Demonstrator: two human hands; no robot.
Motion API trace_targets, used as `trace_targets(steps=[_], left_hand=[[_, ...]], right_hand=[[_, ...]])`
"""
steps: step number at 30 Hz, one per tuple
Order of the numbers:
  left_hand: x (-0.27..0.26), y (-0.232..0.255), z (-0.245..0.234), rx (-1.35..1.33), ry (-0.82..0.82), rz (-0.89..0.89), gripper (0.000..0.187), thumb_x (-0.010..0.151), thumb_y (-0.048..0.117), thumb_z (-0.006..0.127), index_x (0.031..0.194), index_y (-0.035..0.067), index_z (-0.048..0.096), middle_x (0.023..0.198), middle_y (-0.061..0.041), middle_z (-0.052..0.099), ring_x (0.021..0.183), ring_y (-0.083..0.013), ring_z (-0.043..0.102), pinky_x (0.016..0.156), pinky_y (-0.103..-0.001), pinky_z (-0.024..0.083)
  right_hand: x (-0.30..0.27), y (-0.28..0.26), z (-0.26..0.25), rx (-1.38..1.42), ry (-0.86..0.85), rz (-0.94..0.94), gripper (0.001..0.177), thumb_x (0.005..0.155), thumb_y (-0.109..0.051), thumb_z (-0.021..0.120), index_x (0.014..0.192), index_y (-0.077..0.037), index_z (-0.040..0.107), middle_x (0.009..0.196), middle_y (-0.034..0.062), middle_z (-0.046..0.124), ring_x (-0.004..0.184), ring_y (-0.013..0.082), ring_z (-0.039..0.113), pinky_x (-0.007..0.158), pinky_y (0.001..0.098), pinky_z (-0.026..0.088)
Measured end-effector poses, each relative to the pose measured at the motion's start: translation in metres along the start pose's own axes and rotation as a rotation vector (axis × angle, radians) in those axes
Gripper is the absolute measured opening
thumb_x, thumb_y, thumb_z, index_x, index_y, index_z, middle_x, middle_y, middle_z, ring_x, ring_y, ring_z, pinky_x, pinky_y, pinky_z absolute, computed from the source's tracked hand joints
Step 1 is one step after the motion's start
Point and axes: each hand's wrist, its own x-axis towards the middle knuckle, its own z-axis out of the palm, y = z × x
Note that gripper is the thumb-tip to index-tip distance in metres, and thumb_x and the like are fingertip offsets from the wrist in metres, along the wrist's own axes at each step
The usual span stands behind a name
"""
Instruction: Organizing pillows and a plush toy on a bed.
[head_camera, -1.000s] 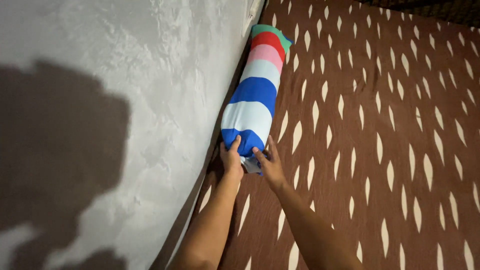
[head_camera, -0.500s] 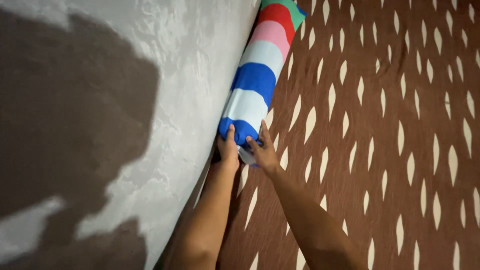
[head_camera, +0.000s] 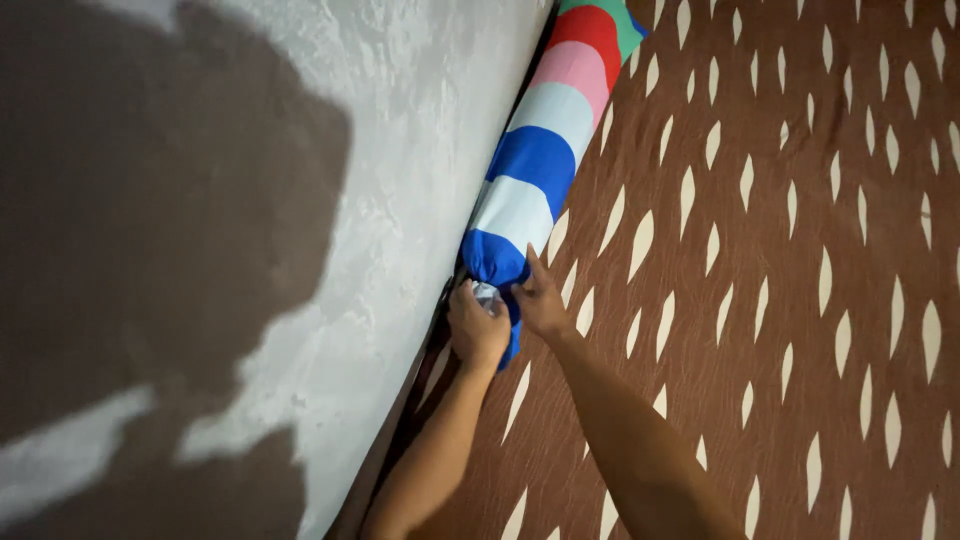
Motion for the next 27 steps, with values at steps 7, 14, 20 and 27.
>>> trace_targets(steps=[7,14,20,27], left_hand=[[-0.045,0.021,-0.030,-0.031,0.076,0.350,0.061,0.078,0.014,0.076,0.133,0.000,0.054,0.137,-0.029,0.054,0.127,-0.0478,0.050,0.107,-0.052,0.041],[-0.084,0.049,-0.042,-0.125,0.013,0.560,0.054,0.078,0.008,0.076,0.129,0.003,0.060,0.131,-0.023,0.060,0.126,-0.0429,0.056,0.109,-0.050,0.044],[-0.103,0.039,-0.016,-0.078,-0.001,0.574,0.050,0.079,0.015,0.079,0.124,0.003,0.062,0.127,-0.022,0.061,0.121,-0.0422,0.057,0.103,-0.049,0.046],[-0.116,0.034,-0.025,-0.056,-0.188,0.408,0.051,0.079,0.014,0.075,0.127,0.003,0.062,0.125,-0.020,0.063,0.121,-0.0405,0.057,0.104,-0.048,0.046]], right_hand=[[-0.022,-0.034,-0.018,-0.020,-0.009,0.099,0.073,0.094,-0.001,0.069,0.160,-0.010,0.040,0.099,0.0080,0.062,0.087,0.0125,0.060,0.077,0.0281,0.055],[-0.059,-0.120,-0.054,0.303,0.049,0.502,0.061,0.099,-0.017,0.060,0.157,-0.015,0.041,0.130,0.0114,0.065,0.084,0.0148,0.062,0.069,0.0283,0.055],[-0.087,-0.122,-0.085,0.152,0.053,0.471,0.059,0.101,-0.026,0.061,0.156,-0.017,0.044,0.151,0.0151,0.054,0.114,0.0184,0.064,0.091,0.0322,0.055],[-0.114,-0.126,-0.086,0.127,0.087,0.483,0.060,0.099,-0.030,0.065,0.155,-0.018,0.047,0.147,0.0163,0.060,0.121,0.0237,0.063,0.095,0.0322,0.053]])
